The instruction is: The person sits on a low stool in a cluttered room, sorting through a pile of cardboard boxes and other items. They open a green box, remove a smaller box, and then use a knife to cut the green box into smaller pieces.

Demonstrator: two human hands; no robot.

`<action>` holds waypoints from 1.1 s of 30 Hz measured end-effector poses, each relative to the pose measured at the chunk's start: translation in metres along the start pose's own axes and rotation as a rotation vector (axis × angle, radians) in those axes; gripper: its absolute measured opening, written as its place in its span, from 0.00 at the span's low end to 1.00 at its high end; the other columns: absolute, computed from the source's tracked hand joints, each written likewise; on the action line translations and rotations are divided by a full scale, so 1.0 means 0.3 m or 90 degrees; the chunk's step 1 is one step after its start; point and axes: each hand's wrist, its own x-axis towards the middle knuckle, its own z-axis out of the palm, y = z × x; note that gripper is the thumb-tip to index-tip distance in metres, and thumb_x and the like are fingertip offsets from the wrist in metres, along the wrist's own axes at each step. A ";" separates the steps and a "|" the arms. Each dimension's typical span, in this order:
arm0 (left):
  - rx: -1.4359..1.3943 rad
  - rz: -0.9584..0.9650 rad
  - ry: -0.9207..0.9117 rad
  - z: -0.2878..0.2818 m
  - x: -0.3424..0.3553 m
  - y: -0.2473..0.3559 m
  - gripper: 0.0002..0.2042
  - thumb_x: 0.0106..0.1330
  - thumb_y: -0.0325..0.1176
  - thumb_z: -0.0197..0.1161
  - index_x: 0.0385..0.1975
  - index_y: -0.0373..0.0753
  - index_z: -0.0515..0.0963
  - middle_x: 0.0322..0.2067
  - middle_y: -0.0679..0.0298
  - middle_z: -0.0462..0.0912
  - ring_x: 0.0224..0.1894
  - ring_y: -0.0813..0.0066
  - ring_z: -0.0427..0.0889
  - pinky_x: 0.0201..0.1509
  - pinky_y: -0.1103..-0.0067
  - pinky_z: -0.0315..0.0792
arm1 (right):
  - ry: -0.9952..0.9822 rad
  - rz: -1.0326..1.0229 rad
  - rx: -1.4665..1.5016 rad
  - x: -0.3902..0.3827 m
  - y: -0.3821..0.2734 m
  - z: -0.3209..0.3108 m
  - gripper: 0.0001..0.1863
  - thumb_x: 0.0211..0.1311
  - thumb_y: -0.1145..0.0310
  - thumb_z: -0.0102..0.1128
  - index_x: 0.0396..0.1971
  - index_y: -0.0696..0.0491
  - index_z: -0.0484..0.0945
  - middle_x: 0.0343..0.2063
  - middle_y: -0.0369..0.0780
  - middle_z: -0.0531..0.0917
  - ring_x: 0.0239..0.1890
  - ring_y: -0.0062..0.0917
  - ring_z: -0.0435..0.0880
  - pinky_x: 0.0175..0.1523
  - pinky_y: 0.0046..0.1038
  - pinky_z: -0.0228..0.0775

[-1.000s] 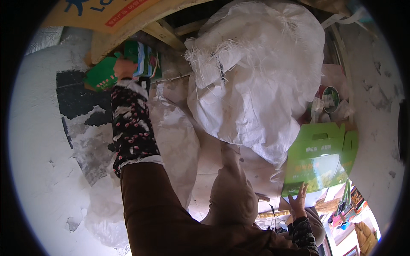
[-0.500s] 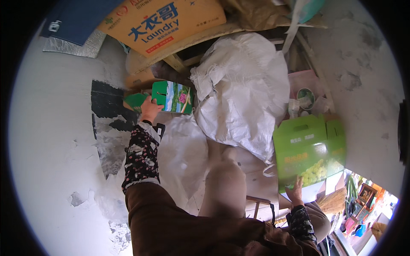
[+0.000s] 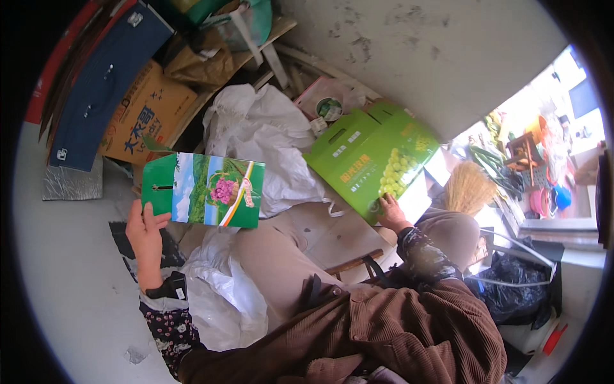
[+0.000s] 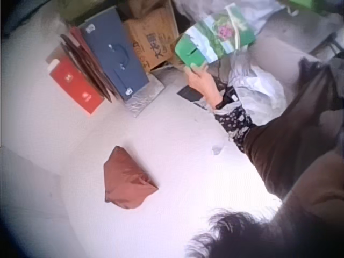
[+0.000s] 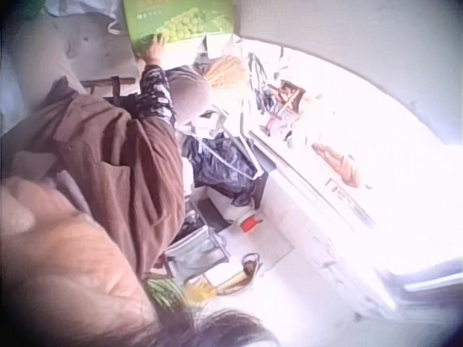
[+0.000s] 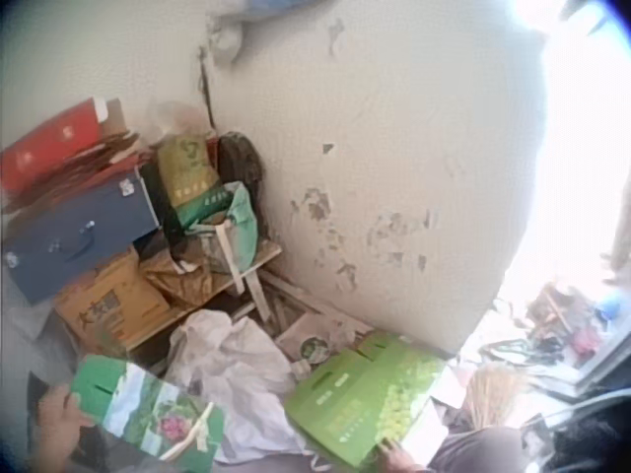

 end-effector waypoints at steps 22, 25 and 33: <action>-0.078 0.694 -0.065 0.604 -0.366 0.707 0.09 0.68 0.21 0.55 0.45 0.39 0.76 0.37 0.52 0.74 0.40 0.53 0.76 0.44 0.66 0.72 | 0.231 0.099 0.462 -0.428 -0.081 -0.289 0.35 0.55 0.59 0.61 0.63 0.60 0.69 0.57 0.54 0.77 0.61 0.43 0.75 0.67 0.35 0.65; -0.157 0.731 -0.104 0.722 -0.443 0.598 0.12 0.66 0.21 0.56 0.47 0.40 0.76 0.40 0.53 0.76 0.44 0.51 0.76 0.48 0.65 0.72 | 0.270 0.190 0.478 -0.419 -0.006 -0.293 0.31 0.59 0.66 0.62 0.64 0.56 0.69 0.48 0.49 0.83 0.38 0.30 0.85 0.44 0.31 0.78; -0.296 0.555 -0.275 0.751 -0.699 0.367 0.17 0.53 0.26 0.61 0.45 0.38 0.74 0.50 0.52 0.78 0.50 0.50 0.78 0.56 0.67 0.74 | 0.305 0.090 0.992 -0.522 -0.110 -0.478 0.32 0.72 0.49 0.51 0.67 0.52 0.62 0.56 0.40 0.74 0.56 0.34 0.77 0.52 0.36 0.75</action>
